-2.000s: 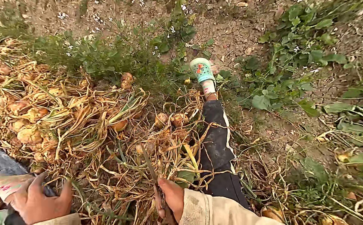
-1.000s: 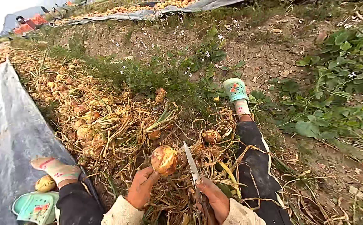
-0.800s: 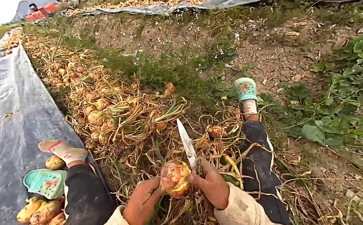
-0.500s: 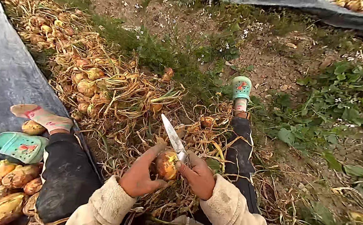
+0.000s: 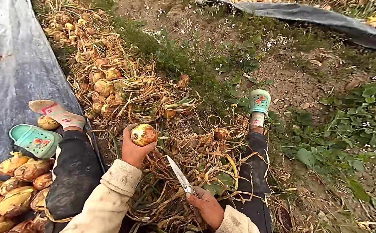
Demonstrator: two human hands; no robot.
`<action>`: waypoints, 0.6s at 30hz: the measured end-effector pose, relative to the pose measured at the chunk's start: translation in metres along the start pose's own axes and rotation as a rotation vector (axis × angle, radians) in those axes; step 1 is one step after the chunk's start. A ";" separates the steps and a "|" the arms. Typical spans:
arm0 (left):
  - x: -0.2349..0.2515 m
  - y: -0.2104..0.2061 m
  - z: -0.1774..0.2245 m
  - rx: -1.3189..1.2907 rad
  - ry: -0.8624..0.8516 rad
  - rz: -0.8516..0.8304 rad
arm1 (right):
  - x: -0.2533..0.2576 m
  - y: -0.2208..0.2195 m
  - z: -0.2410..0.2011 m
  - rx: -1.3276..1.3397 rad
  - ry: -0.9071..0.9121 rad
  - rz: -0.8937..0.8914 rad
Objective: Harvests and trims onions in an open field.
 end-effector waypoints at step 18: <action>-0.113 0.022 -0.024 0.660 -0.381 -0.464 | -0.002 -0.032 -0.045 0.174 -0.027 -0.156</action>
Point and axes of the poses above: each hand's wrist, its own x-axis towards the middle knuckle, its own y-axis out of the back of the hand, z = x × y, the point moved 1 cm from there along x, towards the middle knuckle, and after that the axes turned 11 degrees about -x, right-handed, at the moved point
